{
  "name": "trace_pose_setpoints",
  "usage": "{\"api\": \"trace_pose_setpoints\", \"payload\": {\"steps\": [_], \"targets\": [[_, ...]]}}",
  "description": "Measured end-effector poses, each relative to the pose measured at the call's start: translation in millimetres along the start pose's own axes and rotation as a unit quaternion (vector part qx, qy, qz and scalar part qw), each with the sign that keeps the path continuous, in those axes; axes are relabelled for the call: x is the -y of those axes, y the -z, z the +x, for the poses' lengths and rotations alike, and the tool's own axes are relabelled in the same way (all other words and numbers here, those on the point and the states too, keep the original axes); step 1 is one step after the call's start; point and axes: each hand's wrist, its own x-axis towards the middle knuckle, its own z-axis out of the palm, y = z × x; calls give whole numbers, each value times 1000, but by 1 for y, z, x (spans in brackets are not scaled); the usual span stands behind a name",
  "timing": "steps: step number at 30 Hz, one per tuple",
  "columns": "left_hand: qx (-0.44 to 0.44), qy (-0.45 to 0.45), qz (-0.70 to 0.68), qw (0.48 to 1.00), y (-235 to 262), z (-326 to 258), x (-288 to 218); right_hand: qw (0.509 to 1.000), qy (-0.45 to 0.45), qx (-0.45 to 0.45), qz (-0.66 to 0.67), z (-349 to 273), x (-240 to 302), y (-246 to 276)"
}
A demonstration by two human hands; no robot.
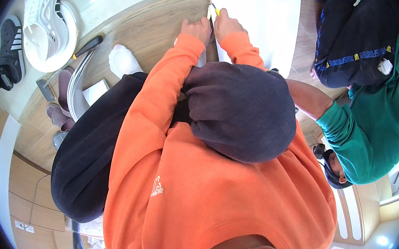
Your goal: The person kneels on the floor and uses a utility knife to cut a white sheet of material along the edge of a wooden floor. The person holds the sheet steady with one hand while guiding the knife with the other.
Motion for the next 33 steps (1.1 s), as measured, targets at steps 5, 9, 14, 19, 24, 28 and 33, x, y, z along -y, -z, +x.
{"api": "trace_pose_setpoints", "payload": {"steps": [5,9,14,19,24,28,33], "targets": [[5,-5,40,999,-8,-2,-5,1000,-4,15,12,2,-2,0],[23,-117,125,985,-12,-9,-1,1000,-9,15,24,5,-4,-3],[30,-86,62,994,-21,-56,-31,999,8,-28,44,-1,-16,1],[-29,-54,-26,998,9,-64,-13,995,48,-73,53,-41,-10,27],[-118,34,-35,992,39,-37,10,993,27,-84,80,-55,-15,31],[55,150,-131,979,74,-5,28,994,21,-80,73,-49,-22,20],[-65,14,-182,981,89,22,46,993,10,-76,90,-38,-31,14]]}}
